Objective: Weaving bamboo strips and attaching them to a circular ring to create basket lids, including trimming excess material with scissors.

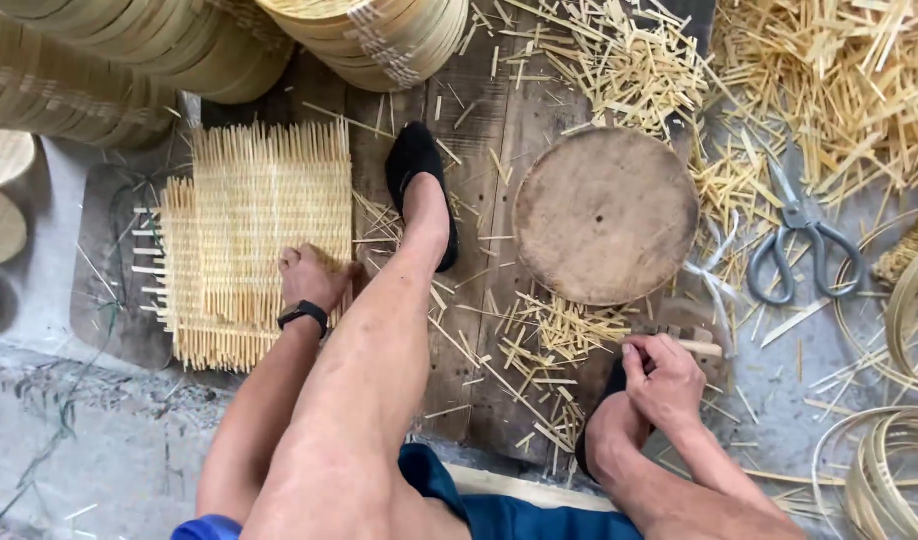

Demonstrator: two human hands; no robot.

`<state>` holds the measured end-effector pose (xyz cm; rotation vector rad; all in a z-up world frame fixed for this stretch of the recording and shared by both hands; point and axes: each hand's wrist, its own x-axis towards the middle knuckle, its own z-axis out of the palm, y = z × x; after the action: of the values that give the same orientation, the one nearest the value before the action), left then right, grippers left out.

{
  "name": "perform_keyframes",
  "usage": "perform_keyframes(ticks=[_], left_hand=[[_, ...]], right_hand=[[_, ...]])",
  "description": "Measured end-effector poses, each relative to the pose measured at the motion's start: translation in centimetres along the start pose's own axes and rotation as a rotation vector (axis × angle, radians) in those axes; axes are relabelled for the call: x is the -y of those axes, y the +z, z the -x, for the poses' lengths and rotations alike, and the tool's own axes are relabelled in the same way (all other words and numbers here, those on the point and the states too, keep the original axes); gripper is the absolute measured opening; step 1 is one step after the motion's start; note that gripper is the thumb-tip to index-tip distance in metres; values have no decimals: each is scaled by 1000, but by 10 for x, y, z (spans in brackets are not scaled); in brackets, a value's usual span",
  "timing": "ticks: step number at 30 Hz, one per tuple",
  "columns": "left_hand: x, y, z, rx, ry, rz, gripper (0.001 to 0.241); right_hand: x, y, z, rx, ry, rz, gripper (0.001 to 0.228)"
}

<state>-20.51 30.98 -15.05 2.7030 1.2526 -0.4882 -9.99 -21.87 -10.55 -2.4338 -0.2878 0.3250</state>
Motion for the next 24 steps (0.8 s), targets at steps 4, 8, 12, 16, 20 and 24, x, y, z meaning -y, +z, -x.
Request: perform_keyframes(ticks=[4,8,12,16,20,24], left_hand=[[0,-31,-1,54,-74,12,96],[32,-63,2,10,104,61,43],[82,-129,11,-397,111,32,28],[78,-287,70,-456,184,-219,21],[-5,-382,152,-274,326,124,22],[-138,-393,202,-403,843,76,23]], right_hand=[[-5,5,1,-2,-17,-17,8],[-10,13,4,-58,-95,67,6],[-16,13,6,-47,-84,81,7],[-21,14,5,-34,-57,58,7],[-35,11,-1,-95,6,-166,13],[-34,-22,-32,-60,334,-508,33]])
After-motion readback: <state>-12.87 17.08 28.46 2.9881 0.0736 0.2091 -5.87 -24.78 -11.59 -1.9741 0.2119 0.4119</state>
